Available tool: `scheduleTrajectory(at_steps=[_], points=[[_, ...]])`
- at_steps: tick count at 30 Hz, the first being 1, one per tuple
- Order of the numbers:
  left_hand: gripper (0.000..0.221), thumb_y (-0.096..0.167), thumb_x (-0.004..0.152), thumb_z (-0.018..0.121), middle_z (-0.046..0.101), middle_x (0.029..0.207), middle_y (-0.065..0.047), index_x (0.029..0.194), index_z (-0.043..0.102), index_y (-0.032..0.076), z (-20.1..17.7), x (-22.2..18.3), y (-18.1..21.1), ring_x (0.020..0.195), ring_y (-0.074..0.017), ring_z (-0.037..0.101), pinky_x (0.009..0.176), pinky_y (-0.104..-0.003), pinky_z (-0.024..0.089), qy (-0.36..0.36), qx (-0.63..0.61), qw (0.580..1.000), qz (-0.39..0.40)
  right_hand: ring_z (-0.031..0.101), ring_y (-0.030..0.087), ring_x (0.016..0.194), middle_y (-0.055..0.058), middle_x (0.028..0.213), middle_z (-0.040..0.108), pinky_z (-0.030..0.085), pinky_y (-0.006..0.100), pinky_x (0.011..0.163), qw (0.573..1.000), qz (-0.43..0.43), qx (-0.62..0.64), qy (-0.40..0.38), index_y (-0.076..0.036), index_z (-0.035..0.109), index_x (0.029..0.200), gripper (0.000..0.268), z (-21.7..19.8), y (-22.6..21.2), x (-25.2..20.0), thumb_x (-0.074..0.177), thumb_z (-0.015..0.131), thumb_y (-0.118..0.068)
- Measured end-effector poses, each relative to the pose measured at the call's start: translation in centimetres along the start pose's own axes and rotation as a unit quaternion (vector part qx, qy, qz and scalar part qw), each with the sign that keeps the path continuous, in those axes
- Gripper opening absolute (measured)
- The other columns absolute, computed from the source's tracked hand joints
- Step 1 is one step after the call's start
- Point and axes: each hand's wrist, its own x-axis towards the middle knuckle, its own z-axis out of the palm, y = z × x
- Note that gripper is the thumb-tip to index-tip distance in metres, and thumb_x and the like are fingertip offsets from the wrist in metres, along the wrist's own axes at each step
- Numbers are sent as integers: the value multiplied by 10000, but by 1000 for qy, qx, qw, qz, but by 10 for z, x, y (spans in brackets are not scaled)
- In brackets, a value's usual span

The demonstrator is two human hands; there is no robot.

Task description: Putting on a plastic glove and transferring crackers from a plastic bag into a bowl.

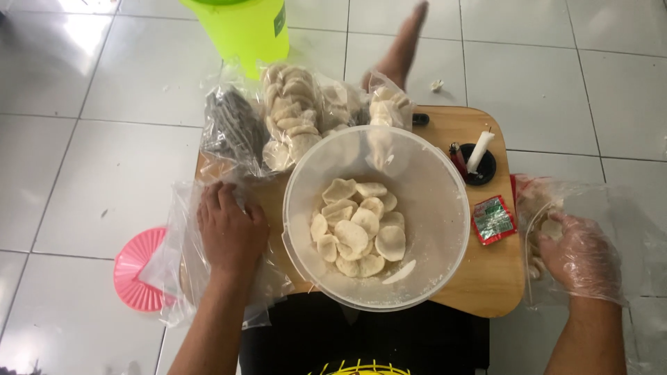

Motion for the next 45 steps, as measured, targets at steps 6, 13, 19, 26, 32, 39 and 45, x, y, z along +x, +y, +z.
scheduleTrajectory(at_steps=[6, 13, 19, 26, 32, 39, 45], points=[[437, 156, 872, 561, 584, 1389, -222, 1263, 605, -32, 2, 0, 0, 1369, -418, 474, 1169, -524, 325, -5, -9, 1000, -23, 716, 409, 1072, 196, 1316, 697, 588, 529, 875, 1000, 11, 9, -14, -239, 736, 1336, 529, -9, -6, 4, 860, 722, -470], [425, 142, 857, 577, 609, 1364, -218, 1244, 624, -27, 1, 2, 3, 1349, -413, 503, 1151, -520, 351, 8, -10, 1000, -10, 683, 414, 1121, 221, 1277, 701, 556, 533, 910, 990, 65, 40, -116, -246, 667, 1402, 579, -40, -27, 9, 843, 718, -391], [447, 145, 838, 564, 588, 1397, -217, 1253, 608, -13, 5, 3, -1, 1381, -412, 476, 1168, -526, 331, -8, -5, 1000, -19, 697, 393, 1170, 105, 1390, 666, 561, 481, 981, 955, 105, 47, -273, -313, 596, 1390, 541, -26, -38, 21, 863, 721, -323], [460, 187, 770, 631, 602, 1313, -211, 1208, 615, 45, 15, 0, -8, 1312, -427, 580, 1146, -496, 402, 26, 36, 999, -5, 770, 326, 1036, 94, 1224, 780, 608, 435, 914, 950, 34, 10, -310, -172, 765, 1190, 379, 30, -8, 37, 847, 725, -329], [439, 161, 875, 557, 572, 1429, -223, 1268, 612, -25, 3, 4, 2, 1399, -411, 454, 1186, -514, 303, -26, -4, 999, -33, 789, 300, 978, 98, 1159, 824, 616, 435, 902, 945, -23, 20, -326, -162, 789, 1156, 356, 52, 2, 44, 830, 737, -297], [418, 145, 861, 576, 589, 1383, -221, 1239, 618, -27, 3, 4, 0, 1368, -402, 479, 1150, -515, 349, -20, 1, 1000, -13, 776, 202, 791, 48, 919, 846, 636, 334, 762, 935, -35, -87, -342, -135, 837, 877, 194, 62, 10, 50, 818, 708, -268], [464, 148, 851, 583, 578, 1412, -237, 1274, 605, -40, 6, 1, -2, 1372, -425, 473, 1163, -529, 329, -17, 6, 1000, -9, 765, 389, 1110, 194, 1232, 792, 588, 470, 958, 923, 99, -55, -367, -48, 793, 1152, 353, 30, -14, 40, 885, 727, -270]])
